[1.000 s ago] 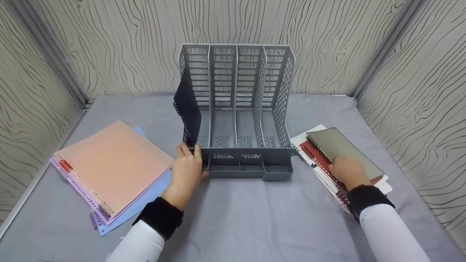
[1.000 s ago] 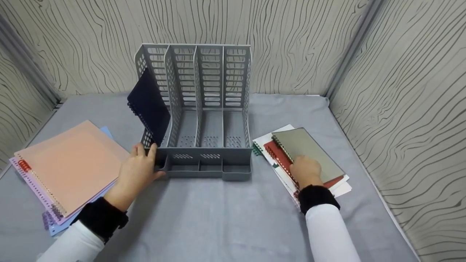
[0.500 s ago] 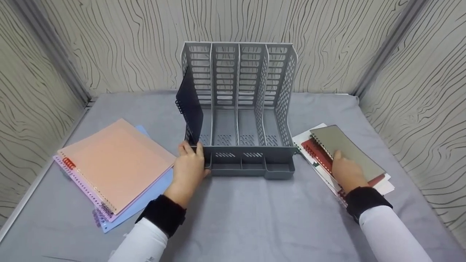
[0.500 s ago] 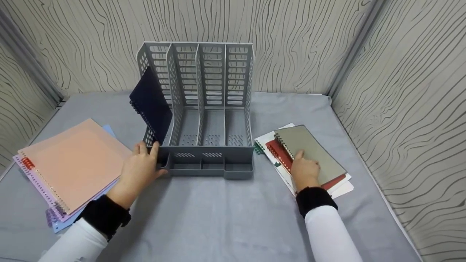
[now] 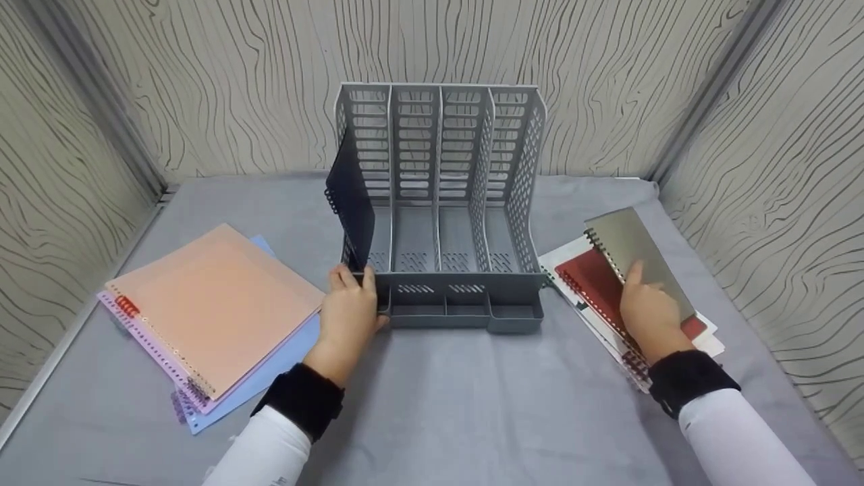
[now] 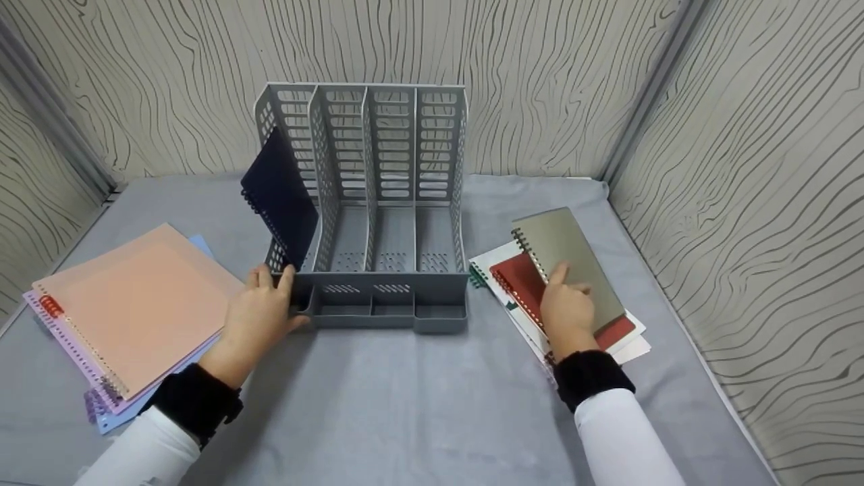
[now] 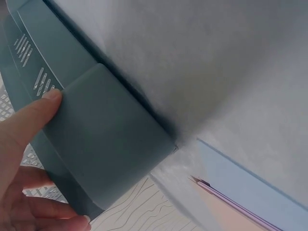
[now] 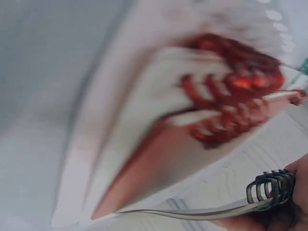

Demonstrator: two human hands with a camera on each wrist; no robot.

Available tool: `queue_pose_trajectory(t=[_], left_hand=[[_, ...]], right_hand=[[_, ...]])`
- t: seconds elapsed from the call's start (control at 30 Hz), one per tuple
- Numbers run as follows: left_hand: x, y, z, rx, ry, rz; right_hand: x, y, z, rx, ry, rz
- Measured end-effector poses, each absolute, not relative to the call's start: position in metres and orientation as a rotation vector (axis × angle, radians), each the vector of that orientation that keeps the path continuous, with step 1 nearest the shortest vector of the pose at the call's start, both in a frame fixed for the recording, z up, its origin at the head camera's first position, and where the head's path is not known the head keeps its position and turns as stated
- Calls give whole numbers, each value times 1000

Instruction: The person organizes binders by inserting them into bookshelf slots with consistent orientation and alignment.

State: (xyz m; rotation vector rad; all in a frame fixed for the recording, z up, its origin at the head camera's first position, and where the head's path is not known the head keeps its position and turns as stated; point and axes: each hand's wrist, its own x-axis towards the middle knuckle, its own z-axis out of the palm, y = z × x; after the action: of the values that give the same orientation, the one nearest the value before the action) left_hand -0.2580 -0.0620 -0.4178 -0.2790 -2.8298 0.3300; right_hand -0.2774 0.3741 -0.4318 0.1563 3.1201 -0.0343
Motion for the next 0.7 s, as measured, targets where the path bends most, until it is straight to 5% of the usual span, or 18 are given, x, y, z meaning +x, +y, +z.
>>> queue_pose_trajectory(t=[0.7], left_hand=[[-256, -62, -416, -288, -2830, 339]], right_hand=[[-268, 302, -397, -101, 3413, -333]])
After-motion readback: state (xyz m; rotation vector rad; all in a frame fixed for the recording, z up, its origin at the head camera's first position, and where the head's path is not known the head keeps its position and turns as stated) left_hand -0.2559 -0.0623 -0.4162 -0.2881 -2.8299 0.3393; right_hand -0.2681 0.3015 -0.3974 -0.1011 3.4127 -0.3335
